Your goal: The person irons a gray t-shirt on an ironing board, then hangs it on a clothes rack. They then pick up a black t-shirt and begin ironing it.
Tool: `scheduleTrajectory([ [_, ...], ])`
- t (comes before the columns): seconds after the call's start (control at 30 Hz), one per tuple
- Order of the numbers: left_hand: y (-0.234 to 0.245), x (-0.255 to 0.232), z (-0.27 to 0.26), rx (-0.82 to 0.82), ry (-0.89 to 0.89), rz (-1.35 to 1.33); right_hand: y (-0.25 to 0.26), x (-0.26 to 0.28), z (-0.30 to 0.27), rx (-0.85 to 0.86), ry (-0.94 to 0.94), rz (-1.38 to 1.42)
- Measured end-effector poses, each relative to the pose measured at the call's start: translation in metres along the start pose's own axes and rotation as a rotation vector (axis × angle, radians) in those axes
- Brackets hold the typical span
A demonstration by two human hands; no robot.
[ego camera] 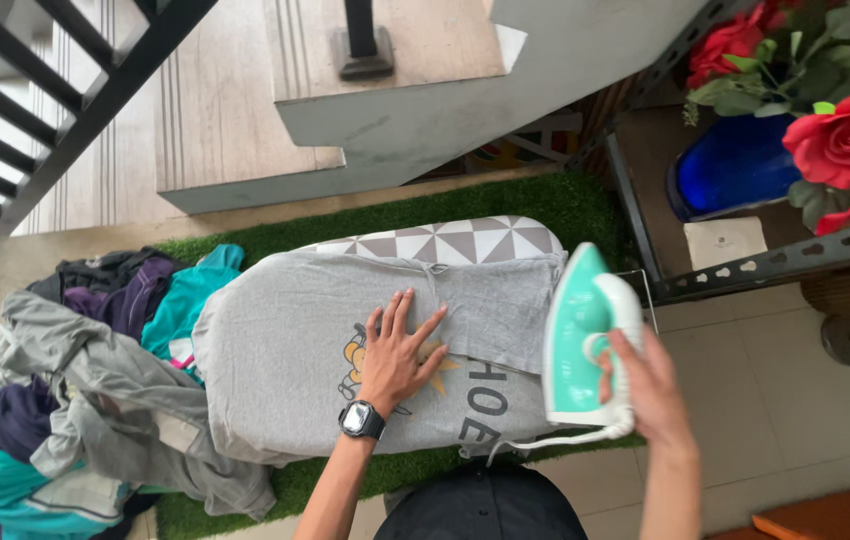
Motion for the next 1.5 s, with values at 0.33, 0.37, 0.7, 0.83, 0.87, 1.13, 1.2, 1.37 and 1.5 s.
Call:
scheduleTrajectory([
  [0.33,0.003,-0.003,0.000,-0.005,0.019,-0.027,-0.087,-0.012,0.047,0.021,-0.069,-0.302],
  [0.37,0.003,-0.003,0.000,-0.001,0.022,-0.026,-0.082,-0.012,0.050,-0.016,-0.079,-0.352],
  [0.7,-0.001,-0.001,-0.001,0.020,0.040,-0.023,-0.043,0.011,0.085,-0.201,-0.054,-0.385],
  [0.83,-0.001,-0.001,0.000,0.009,0.039,-0.023,-0.046,0.002,0.064,-0.168,-0.100,-0.376],
  [0.87,-0.001,0.001,0.000,0.013,0.040,-0.022,-0.047,-0.004,0.054,-0.166,-0.110,-0.371],
  [1.13,0.000,0.002,0.001,0.007,0.029,-0.031,-0.037,-0.003,0.050,-0.204,-0.047,-0.393],
  [1.2,-0.001,-0.001,-0.002,0.002,0.025,-0.032,-0.033,0.003,0.065,-0.220,-0.042,-0.379],
  [1.37,0.002,-0.002,-0.002,-0.013,0.018,-0.032,-0.042,0.007,0.076,-0.162,-0.071,-0.225],
  [1.5,0.001,0.001,-0.002,-0.006,0.027,-0.052,-0.060,-0.012,0.042,-0.130,-0.133,-0.292],
])
Point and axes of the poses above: each hand's wrist, its own z-axis towards the middle knuckle, its own y-axis out of the back of the hand, x = y × z, the point moved 10 cm from there along z, towards the middle knuckle, and after that the axes turned 11 degrees about x, right-handed, at the moved point
